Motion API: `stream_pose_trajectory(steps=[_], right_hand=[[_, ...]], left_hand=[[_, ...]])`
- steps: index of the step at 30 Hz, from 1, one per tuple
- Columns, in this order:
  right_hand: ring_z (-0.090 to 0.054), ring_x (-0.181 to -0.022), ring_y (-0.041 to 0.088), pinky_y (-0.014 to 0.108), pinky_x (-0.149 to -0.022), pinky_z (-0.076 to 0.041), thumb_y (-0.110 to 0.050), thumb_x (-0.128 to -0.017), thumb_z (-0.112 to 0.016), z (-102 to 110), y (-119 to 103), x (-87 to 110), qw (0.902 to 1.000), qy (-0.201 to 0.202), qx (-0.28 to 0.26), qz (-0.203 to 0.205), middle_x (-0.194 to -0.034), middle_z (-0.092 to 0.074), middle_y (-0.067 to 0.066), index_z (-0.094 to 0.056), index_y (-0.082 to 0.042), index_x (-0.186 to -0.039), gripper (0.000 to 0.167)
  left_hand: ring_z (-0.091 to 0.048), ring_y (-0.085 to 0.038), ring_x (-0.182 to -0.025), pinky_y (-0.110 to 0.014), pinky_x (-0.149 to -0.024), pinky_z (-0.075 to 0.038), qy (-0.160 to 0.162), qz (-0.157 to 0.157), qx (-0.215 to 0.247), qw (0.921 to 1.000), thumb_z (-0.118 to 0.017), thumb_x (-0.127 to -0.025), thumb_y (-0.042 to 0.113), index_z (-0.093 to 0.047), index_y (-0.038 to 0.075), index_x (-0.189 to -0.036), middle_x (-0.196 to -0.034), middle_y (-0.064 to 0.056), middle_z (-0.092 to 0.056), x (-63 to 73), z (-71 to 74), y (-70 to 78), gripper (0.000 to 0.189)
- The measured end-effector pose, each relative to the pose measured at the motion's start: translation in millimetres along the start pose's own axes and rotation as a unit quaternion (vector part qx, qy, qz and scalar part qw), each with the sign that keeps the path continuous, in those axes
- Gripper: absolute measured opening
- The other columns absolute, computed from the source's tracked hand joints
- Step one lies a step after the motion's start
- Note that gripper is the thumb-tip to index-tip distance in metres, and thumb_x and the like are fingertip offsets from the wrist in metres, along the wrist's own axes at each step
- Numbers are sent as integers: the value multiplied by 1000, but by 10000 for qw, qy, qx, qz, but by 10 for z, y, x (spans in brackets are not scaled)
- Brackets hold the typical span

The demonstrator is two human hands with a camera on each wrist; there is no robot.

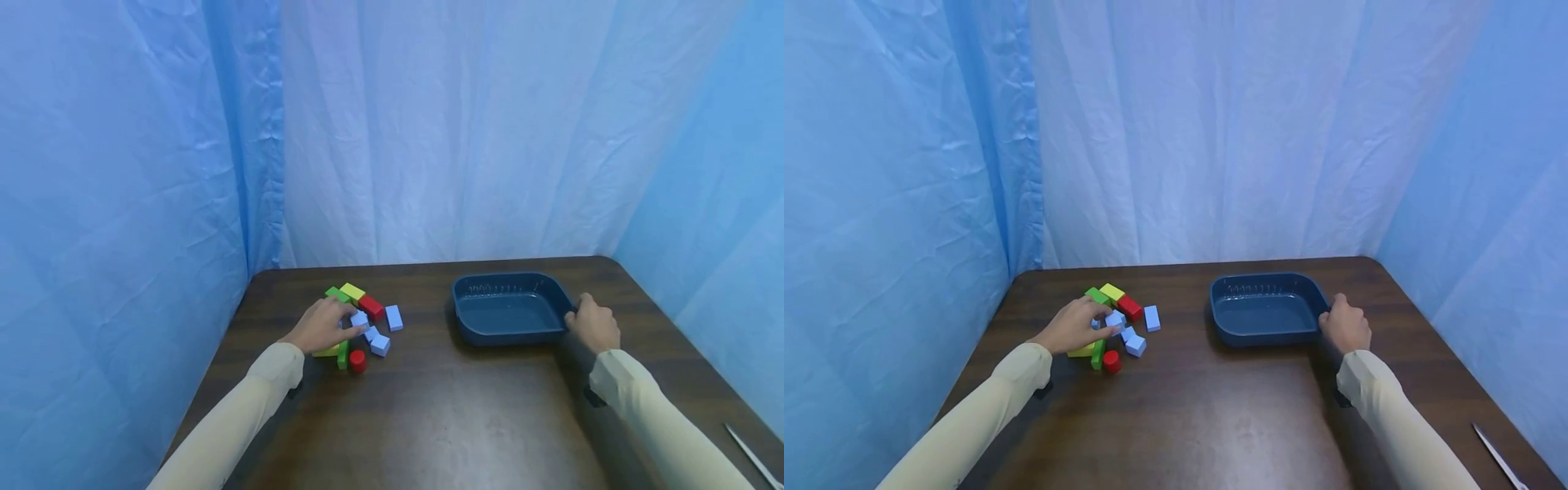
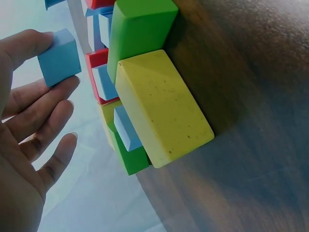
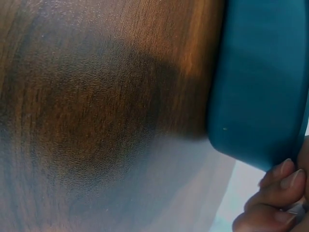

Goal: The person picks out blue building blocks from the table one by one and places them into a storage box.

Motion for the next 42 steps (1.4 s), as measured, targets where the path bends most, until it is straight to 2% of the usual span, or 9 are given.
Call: stream_pose_trajectory(steps=[11,17,24,28,36,42], right_hand=[[-62,-83,45,61,-73,-51,-10,-98,-50,-4,-16,25,9999,24,58,-126,-103,-60,36,-47,14,-120,33],[-62,-82,44,60,-72,-51,-10,-98,-51,-3,-19,17,9999,16,65,-123,-101,-60,35,-48,13,-119,32],[-60,-76,40,56,-67,-50,-11,-97,-49,2,-15,17,10000,71,6,-2,-97,-60,33,-48,12,-117,30],[-61,-79,42,58,-70,-51,-11,-98,-49,-8,-9,24,10000,50,3,-49,-101,-60,35,-47,13,-120,33],[-63,-82,44,59,-73,-51,-11,-98,-50,-22,11,23,9997,-4,1,-231,-104,-60,36,-47,13,-121,34],[-60,-79,42,58,-71,-50,-11,-97,-50,-18,13,31,9998,-26,-9,-213,-99,-60,33,-47,12,-118,31]], left_hand=[[-61,-20,-106,-49,-96,-53,353,-26,203,9992,-80,-87,49,-73,14,-124,-113,0,-72,-16,91,61,52],[-64,-18,-102,-46,-95,-55,455,-137,259,9985,-79,-88,48,-74,15,-121,-110,1,-73,-35,102,149,47],[-66,-17,-99,-43,-90,-57,608,-194,341,9974,-75,-90,51,-72,14,-126,-113,0,-74,-59,91,228,52],[-66,-14,-94,-39,-86,-58,711,-249,358,9965,-75,-90,52,-73,15,-123,-108,3,-74,-82,91,266,49],[-63,-8,-85,-34,-81,-57,638,-381,455,9962,-77,-91,47,-75,19,-113,-96,8,-72,-157,52,357,36],[-64,-10,-85,-35,-81,-58,682,-461,398,9958,-77,-91,47,-74,15,-116,-99,3,-73,-191,31,420,41]])
Point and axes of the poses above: each hand's wrist, its own x-axis away from the middle knuckle, its own z-axis out of the back of the hand, y = z × x, the point moved 10 cm from there along -x, towards the middle knuckle
